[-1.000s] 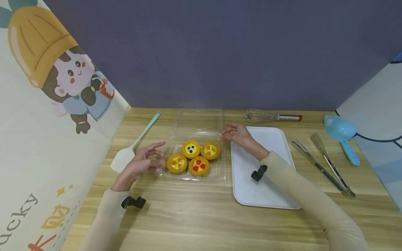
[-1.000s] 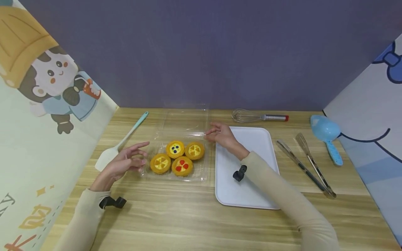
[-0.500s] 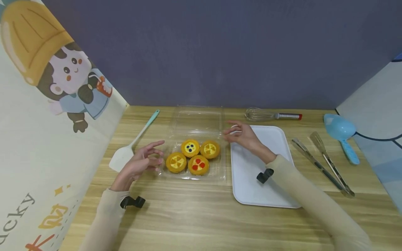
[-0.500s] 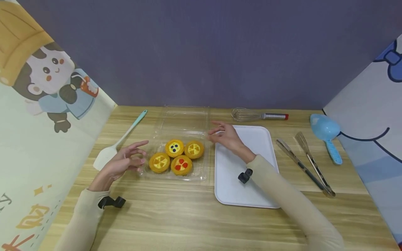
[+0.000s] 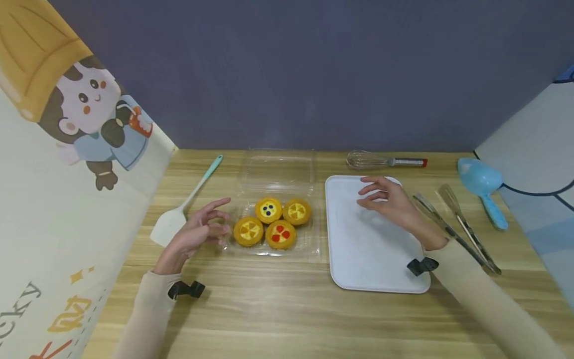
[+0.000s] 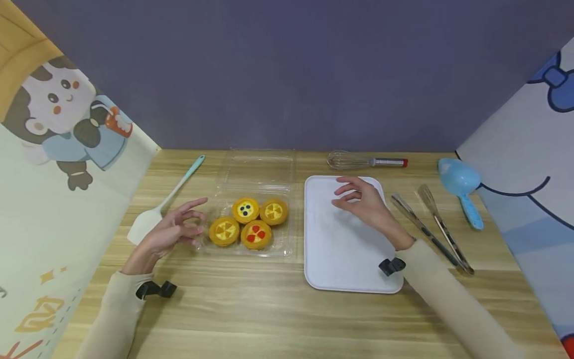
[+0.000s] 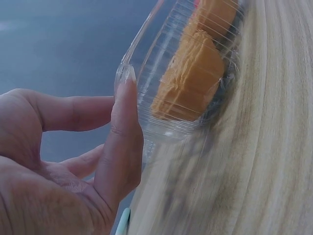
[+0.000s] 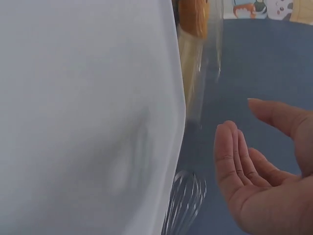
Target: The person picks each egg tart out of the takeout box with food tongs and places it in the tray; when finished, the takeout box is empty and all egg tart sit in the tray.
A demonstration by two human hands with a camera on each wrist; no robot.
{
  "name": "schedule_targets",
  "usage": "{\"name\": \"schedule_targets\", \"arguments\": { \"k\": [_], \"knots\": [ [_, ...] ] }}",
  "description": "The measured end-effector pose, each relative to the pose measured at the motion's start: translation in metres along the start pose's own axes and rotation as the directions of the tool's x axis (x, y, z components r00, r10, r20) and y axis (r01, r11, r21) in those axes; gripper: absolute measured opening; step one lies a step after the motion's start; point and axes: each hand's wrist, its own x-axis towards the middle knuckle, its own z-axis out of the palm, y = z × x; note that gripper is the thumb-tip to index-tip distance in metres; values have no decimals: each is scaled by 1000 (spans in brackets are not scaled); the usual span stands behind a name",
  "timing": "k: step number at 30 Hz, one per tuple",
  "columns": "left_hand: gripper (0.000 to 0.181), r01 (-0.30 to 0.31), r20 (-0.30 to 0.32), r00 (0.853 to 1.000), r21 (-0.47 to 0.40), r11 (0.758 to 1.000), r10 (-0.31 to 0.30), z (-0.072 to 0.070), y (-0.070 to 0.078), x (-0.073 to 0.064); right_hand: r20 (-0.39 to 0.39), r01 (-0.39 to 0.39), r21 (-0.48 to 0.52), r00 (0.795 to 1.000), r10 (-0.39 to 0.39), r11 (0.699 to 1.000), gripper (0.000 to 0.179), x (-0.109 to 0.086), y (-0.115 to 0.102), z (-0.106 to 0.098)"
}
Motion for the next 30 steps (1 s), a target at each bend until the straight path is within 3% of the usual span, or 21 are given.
{"name": "schedule_targets", "arguments": {
  "k": [10,16,23,30],
  "knots": [
    [82,1,4,1000,-7,1000,-1,0,4,3,-178,-14,-166,984,-16,986,49,-54,30,-72],
    [82,18,5,1000,-12,1000,-18,1,0,1,-260,-59,-286,965,-18,956,46,-86,61,-103],
    [81,25,5,1000,-10,1000,-25,3,-1,2,-275,-182,-389,959,74,903,61,-116,89,-123],
    [82,30,8,1000,-15,999,-30,4,-2,3,-235,-291,-482,952,199,826,91,-124,107,-128]
  ]
}}
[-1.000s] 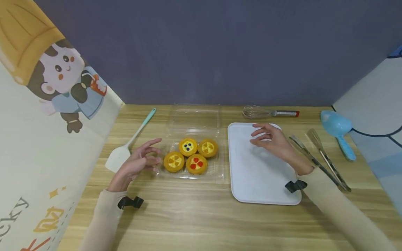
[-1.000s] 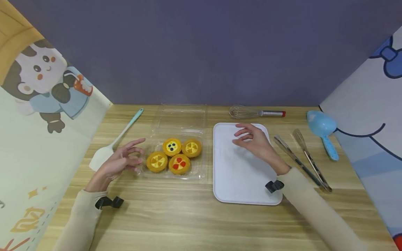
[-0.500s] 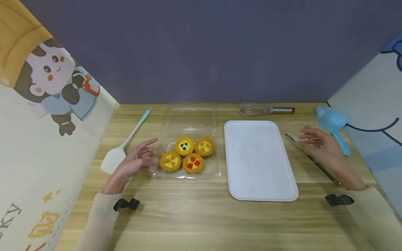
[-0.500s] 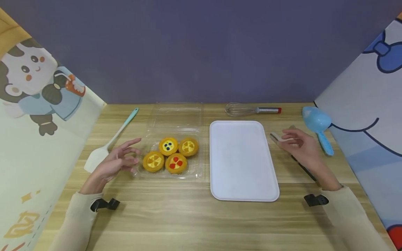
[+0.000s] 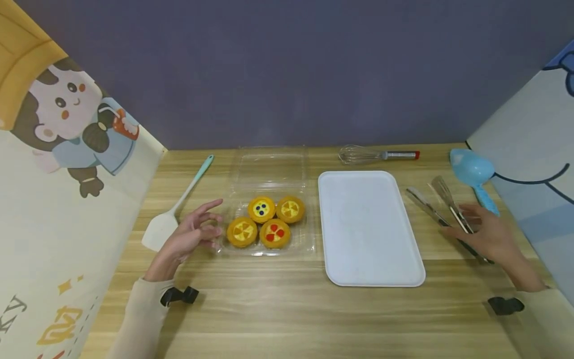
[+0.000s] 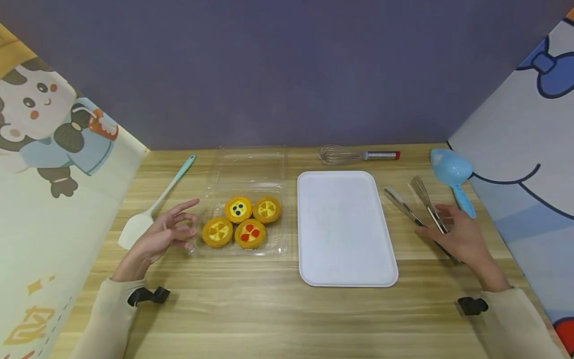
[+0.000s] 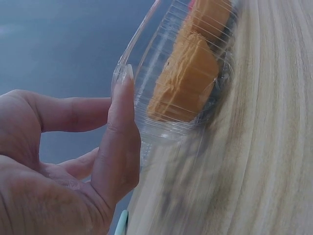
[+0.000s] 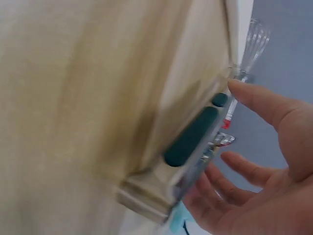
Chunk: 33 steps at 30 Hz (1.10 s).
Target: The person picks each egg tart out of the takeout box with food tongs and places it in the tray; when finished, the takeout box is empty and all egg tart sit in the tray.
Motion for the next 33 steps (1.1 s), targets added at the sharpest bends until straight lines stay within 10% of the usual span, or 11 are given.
{"name": "schedule_targets", "arguments": {
  "k": [33],
  "knots": [
    [81,3,-29,1000,-11,1000,-3,3,4,-3,-71,-16,36,997,19,999,86,13,-8,16]
  ]
}}
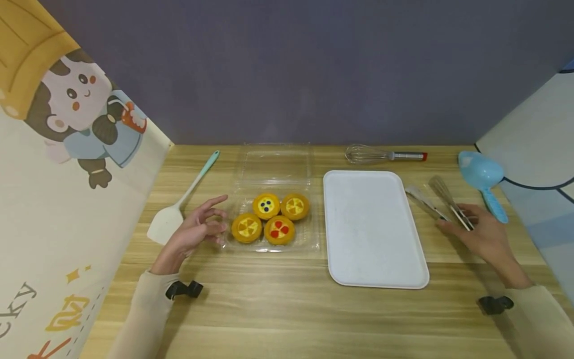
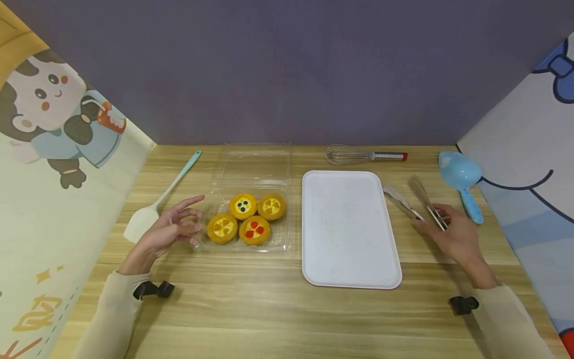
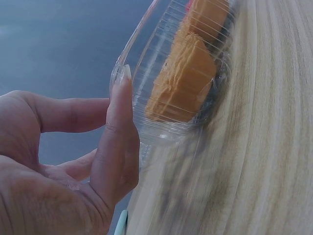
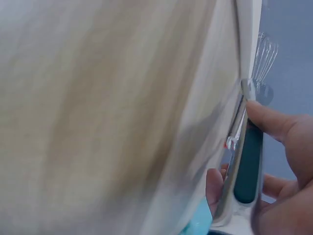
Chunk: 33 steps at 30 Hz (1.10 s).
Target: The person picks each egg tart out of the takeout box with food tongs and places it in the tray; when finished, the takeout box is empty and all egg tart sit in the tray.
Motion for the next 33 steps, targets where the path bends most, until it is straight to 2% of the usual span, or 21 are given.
{"name": "schedule_targets", "arguments": {
  "k": [8,14,20,21,25,27,33],
  "knots": [
    [81,-3,4,1000,-4,1000,3,1,2,-1,-60,127,-11,990,-128,992,76,1,-27,-6],
    [81,-4,-3,1000,1,1000,4,1,2,-2,-118,258,-27,959,-259,966,69,2,-63,-3],
    [81,-9,-4,1000,2,1000,9,1,0,-2,-96,309,-34,946,-311,951,70,1,-105,3],
    [82,-9,-4,1000,0,1000,9,1,0,-2,-99,329,-33,939,-330,944,69,1,-112,5],
    [82,-12,-5,1000,3,1000,12,1,-1,-2,-140,452,-30,881,-452,891,65,2,-135,14],
    [81,-14,-7,1000,8,1000,14,1,-1,-2,-149,489,-36,860,-489,871,64,2,-148,18],
    [81,-15,-12,1000,21,1000,16,2,0,-2,-97,546,-61,830,-550,835,59,2,-181,30]
  ]
}}
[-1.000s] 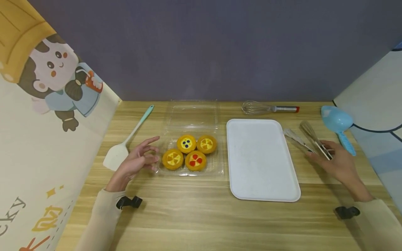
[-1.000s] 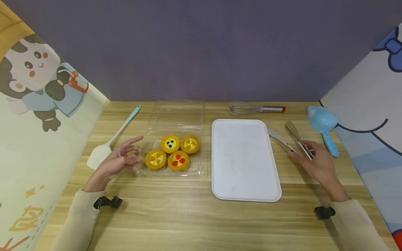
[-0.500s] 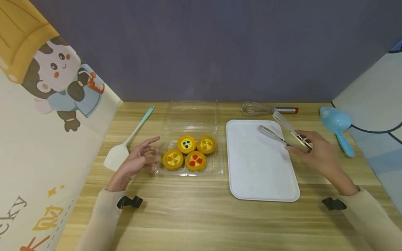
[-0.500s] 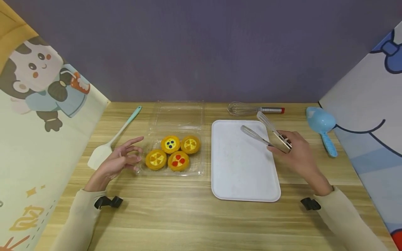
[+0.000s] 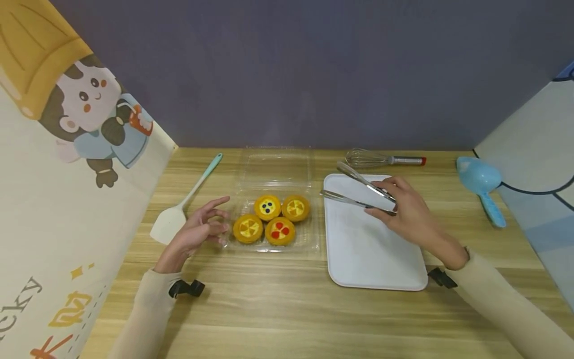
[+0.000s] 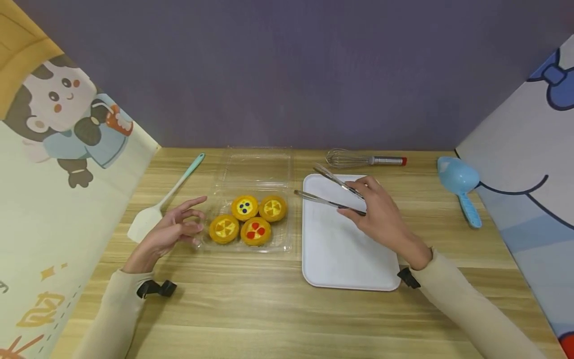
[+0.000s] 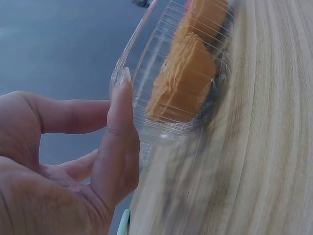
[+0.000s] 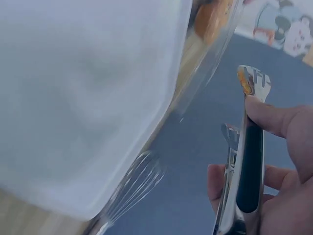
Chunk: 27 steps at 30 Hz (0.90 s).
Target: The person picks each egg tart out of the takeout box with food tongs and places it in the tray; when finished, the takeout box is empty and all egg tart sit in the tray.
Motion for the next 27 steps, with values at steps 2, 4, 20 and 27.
{"name": "schedule_targets", "arguments": {
  "k": [2,4,20,27],
  "knots": [
    [81,2,0,1000,3,1000,-2,1,0,1,27,30,-8,999,-30,1000,58,5,-8,6],
    [80,5,0,1000,7,1000,-5,3,0,2,53,65,-4,997,-64,998,59,10,-16,11],
    [81,10,-27,1000,36,999,-9,2,4,-2,321,316,51,893,-315,947,60,60,-78,43],
    [81,4,-33,999,42,999,-3,2,3,-3,373,431,69,825,-424,900,58,80,-100,60]
  ]
}}
